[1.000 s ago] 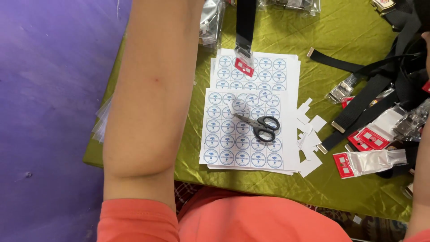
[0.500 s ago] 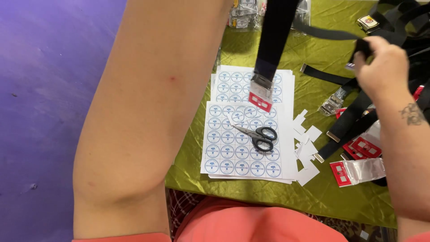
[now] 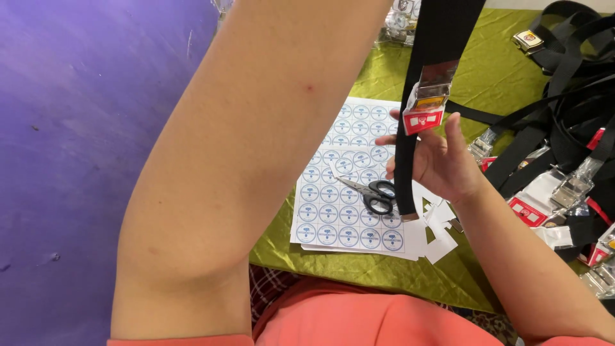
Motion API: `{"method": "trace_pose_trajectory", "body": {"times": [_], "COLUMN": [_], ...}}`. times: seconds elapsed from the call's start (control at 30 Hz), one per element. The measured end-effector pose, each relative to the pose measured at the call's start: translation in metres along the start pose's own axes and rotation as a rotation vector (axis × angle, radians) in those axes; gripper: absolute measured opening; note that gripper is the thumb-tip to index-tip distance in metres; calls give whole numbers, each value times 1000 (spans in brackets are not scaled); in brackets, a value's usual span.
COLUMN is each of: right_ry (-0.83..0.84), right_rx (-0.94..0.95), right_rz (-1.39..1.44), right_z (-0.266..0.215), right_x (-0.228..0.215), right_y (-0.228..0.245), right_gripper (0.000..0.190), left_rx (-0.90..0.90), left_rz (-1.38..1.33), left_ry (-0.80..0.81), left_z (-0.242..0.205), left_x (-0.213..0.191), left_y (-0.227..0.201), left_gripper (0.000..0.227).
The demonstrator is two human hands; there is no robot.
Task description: The person folds a black lanyard, places it into a clear plastic bag, and seals it. They then cut a circular sticker from a sheet using scissors and affix it to the bag. The person repeats the process with another lanyard, folding it and placing it into a bag.
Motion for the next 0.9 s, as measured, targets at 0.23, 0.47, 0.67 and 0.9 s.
{"method": "trace_pose_trajectory", "body": {"times": [0.23, 0.47, 0.67, 0.9], "right_ry": [-496, -569, -545, -443], "right_rx": [-168, -177, 25, 150], "right_rz": [-319, -747, -918, -1098], "right_z": [-19, -41, -48, -41], "right_x": [-75, -92, -104, -98], "right_y": [40, 88, 87, 80], "right_gripper": [35, 35, 33, 29], "left_rx": [-43, -73, -283, -307], "left_rz": [-73, -150, 34, 394], "left_ry": [-58, -108, -430, -447], "left_z": [-20, -38, -65, -73], "left_x": [-13, -30, -105, -153], "left_y": [-9, -13, 60, 125], "left_gripper": [40, 41, 36, 53]}}
Point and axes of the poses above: each hand's wrist, its own z-axis towards the middle knuckle, its own x-axis out of the palm, y = z × x, the point moved 10 cm from there along z, towards the middle knuckle, and after that the axes turned 12 degrees about -x, right-handed, at the moved point
